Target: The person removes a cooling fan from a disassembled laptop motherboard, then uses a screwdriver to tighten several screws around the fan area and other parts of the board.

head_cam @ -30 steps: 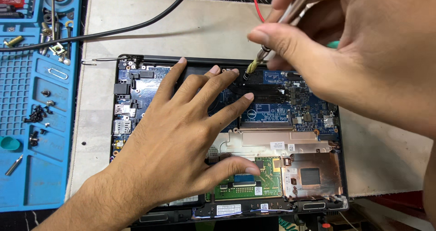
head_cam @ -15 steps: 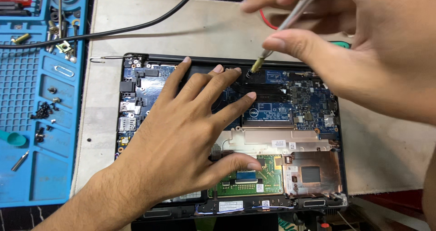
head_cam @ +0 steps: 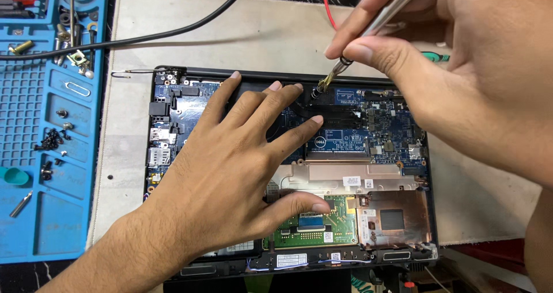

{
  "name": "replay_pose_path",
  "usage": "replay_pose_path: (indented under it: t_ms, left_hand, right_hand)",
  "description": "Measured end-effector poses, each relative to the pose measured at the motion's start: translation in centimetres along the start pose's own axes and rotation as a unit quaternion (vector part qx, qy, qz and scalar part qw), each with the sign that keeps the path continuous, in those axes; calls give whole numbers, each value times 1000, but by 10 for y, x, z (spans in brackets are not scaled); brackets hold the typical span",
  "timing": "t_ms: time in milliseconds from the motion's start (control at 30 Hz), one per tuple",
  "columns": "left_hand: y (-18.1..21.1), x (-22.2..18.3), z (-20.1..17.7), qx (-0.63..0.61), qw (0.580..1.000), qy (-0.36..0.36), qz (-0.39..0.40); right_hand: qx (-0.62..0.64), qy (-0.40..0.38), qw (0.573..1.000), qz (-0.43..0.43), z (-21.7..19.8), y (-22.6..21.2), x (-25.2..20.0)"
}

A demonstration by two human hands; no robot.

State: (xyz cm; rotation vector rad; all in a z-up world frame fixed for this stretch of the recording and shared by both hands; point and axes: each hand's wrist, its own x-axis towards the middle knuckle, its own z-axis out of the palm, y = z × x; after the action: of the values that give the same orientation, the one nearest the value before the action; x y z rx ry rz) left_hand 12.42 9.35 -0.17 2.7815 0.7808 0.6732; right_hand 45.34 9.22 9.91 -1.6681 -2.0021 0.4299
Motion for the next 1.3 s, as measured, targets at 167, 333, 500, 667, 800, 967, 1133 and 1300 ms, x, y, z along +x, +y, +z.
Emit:
replay_pose_path:
  t_ms: [167,333,500,667,800,967,1133,1300]
  left_hand:
    - [0,0,-1,-2,1000,0,0]
    - [0,-1,0,2,1000,10,6]
    - [0,0,-1,5,1000,10,3]
    - [0,0,0,1,1000,8,6]
    - [0,1,-2,9,1000,3,4]
    - [1,1,-1,3,1000,-2,5]
    - [-1,1,-1,5,1000,0,5]
    - [-1,0,-1,0,1000,-2,5]
  right_hand:
    - [-8,4,1000,14,55,-61,18]
    - [-19,-17,990,-137,51,-43,12]
    - [-1,-10,996,-93,51,-54,14]
    - [25,-8,999,-35,56,-65,14]
    - [3,-7,999,-33,48,-57,15]
    - [-153,-19,973,-169,48,-54,14]
    - [2,0,1000,-26,59,-71,18]
    - [2,29,999,-34,66,-61,12]
